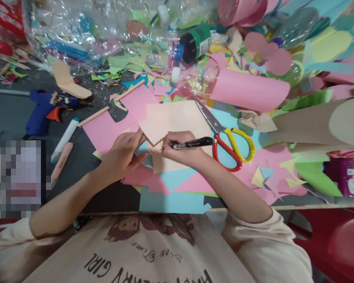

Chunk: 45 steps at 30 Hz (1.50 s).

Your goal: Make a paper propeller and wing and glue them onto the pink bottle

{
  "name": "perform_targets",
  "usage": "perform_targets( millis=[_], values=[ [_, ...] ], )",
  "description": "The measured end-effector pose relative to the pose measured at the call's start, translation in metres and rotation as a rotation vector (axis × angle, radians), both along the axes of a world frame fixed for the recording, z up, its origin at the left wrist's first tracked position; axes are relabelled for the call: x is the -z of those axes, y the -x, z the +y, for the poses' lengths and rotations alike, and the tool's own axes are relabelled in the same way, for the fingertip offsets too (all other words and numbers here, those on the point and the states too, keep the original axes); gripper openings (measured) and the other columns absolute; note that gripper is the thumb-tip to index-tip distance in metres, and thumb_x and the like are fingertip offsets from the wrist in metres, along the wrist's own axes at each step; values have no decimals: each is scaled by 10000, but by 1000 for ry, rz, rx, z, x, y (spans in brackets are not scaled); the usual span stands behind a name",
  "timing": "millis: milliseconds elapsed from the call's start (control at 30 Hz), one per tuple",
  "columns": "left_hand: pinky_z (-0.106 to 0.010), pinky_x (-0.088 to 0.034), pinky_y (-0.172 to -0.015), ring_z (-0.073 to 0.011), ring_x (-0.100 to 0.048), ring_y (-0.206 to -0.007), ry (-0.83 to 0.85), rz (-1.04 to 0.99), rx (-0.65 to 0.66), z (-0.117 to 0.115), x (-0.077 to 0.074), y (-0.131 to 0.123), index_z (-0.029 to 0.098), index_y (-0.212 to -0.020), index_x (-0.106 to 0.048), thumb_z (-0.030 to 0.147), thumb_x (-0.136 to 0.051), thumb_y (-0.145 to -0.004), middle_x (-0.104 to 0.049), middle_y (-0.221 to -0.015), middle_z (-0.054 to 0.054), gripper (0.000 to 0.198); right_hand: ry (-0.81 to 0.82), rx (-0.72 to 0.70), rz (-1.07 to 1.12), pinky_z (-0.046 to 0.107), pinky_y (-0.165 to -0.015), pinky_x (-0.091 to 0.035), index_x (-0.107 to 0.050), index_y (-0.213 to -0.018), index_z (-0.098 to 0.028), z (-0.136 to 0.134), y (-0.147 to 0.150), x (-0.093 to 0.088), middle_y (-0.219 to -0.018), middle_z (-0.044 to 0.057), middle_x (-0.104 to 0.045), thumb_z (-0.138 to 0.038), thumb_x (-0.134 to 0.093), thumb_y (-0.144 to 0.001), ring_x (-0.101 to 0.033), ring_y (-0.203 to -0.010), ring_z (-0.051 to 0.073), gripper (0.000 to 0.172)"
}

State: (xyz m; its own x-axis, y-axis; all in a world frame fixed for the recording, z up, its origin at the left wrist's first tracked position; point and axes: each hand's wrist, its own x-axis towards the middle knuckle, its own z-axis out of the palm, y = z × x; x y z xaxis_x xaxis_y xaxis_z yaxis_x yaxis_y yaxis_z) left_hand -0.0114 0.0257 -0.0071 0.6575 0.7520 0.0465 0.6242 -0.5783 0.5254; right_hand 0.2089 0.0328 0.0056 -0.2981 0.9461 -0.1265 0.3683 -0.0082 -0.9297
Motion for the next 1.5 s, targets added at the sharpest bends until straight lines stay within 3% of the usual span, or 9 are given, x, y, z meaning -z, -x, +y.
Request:
perform_targets(
  millis=[400,600,700,833,967,1067,1167,1300,1500],
  values=[
    [-505,-444,-983,-318,-549,-1157,9,-17,-7,0,-1,-1,87,-1499,-219,327,-356,-981,-618,-1212,-196,588,-25,-70,36,264,-538,-340,-512,-549,-191,0,0,0,-537,-21,-524,-219,-523,-719,-431,-534,92,173],
    [-484,-452,-975,-307,-562,-1143,6,6,-13,0,-1,0,89,-1428,-330,342,-375,-982,-626,-1175,-186,515,-30,-97,46,252,-513,-340,-552,-556,-177,2,-1,-1,-527,-18,-545,-227,-552,-737,-440,-506,82,188],
    [-462,-472,-945,-296,-583,-1113,-19,8,-16,1,-1,-1,89,-1384,-385,337,-378,-982,-640,-1134,-175,472,14,-73,115,241,-510,-375,-620,-616,-163,2,-4,1,-567,-1,-606,-279,-605,-780,-511,-533,97,201],
    [-429,-488,-922,-269,-611,-1087,-103,32,-6,2,-3,-1,112,-1347,-454,306,-408,-976,-673,-1113,-154,421,10,-7,339,278,-681,-524,-713,-791,-176,2,-6,9,-759,30,-701,-453,-638,-836,-658,-741,153,290],
    [-399,-478,-949,-238,-626,-1122,-204,35,141,-2,-5,-1,176,-1260,-574,276,-448,-981,-716,-1154,-98,322,88,58,538,402,-856,-575,-713,-990,-215,1,-5,16,-926,53,-724,-654,-595,-812,-695,-920,217,488],
    [-360,-480,-955,-212,-632,-1148,-272,23,273,-6,-8,-1,163,-1247,-599,275,-455,-993,-707,-1236,-76,313,123,57,621,470,-980,-542,-696,-1078,-247,0,-4,18,-1143,74,-706,-703,-583,-794,-652,-1128,259,549],
    [-322,-492,-920,-180,-648,-1138,-303,-18,365,-9,-10,-3,146,-1177,-643,307,-423,-1014,-712,-1236,-71,318,226,24,693,471,-924,-583,-674,-1134,-281,0,-4,16,-1312,70,-632,-697,-600,-788,-556,-1287,280,547],
    [-318,-503,-905,-179,-667,-1122,-279,-77,393,-8,-11,-4,140,-1120,-664,359,-371,-1030,-731,-1190,-82,376,269,9,715,459,-875,-610,-654,-1152,-282,-1,-3,17,-1345,80,-602,-699,-629,-766,-514,-1332,286,569],
    [-326,-523,-933,-180,-677,-1082,-234,-175,385,-7,-7,-1,152,-1158,-627,328,-420,-1012,-737,-1160,-73,308,80,4,589,506,-1125,-432,-617,-1219,-301,-2,-5,27,-1334,72,-615,-729,-534,-814,-591,-1253,258,595]
  ],
)
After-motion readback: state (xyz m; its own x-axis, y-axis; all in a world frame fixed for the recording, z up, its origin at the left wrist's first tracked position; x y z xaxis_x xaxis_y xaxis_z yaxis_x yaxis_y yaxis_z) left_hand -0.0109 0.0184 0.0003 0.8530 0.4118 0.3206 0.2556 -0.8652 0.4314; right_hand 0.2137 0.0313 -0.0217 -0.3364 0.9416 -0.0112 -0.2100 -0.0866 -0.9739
